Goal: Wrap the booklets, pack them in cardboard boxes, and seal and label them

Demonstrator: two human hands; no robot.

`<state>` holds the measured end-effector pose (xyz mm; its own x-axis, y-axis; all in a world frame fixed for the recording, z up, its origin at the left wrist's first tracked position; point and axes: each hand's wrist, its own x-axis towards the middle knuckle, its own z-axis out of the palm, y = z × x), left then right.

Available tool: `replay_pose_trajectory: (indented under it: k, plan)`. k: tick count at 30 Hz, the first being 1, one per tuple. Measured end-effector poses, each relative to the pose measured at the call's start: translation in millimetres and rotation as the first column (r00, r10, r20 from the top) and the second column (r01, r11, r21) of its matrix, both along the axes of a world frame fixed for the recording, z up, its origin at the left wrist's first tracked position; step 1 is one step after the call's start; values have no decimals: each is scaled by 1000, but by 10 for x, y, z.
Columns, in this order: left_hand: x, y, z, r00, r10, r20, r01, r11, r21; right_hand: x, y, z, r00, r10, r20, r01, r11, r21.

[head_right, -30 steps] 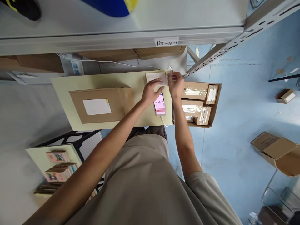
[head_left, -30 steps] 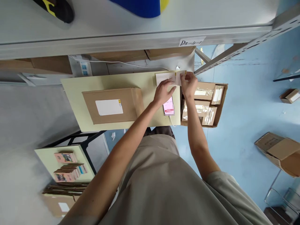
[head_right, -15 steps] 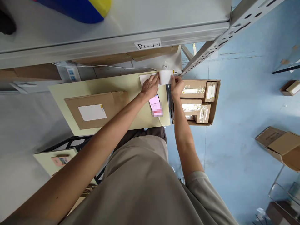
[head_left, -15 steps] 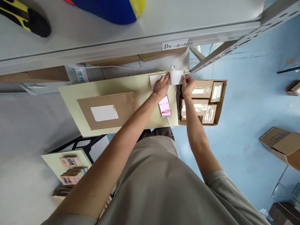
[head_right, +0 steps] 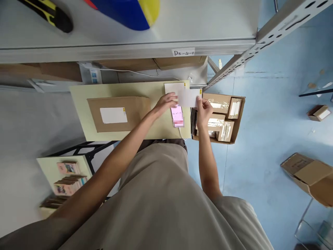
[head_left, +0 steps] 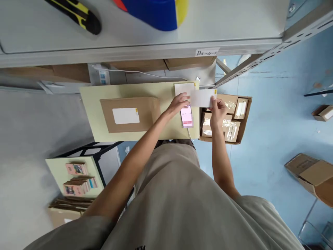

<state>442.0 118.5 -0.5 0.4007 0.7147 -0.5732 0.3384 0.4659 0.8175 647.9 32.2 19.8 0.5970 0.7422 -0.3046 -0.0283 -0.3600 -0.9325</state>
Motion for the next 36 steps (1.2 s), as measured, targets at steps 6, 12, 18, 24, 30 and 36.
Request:
replay_pose_trajectory:
  k: [6,12,18,24,30,36]
  plan:
    - [-973,-890,935,920,307,245,-303,951,-52,-673,-84,528,946,264,-190,-259,965,50]
    - [-1436,-1290,1272,905,362,224,-387,919,81,-1134,-84,629,872,412,-265,-396,911,111]
    - [-1723,-1506,1332,898,368,242,-409,900,148,-1372,-143,686,846,482,-230,-468,876,116]
    - [-2093,-1520,1393,908,312,279,-374,904,205,-1697,-174,732,848,473,-240,-461,881,106]
    - [-2673,-1538,1428,898,278,340,-379,882,281,-2331,-206,844,818,526,-231,-536,844,21]
    - [-3404,-1538,1466,888,275,370,-397,864,311,-3124,-262,920,781,610,-132,-619,785,-35]
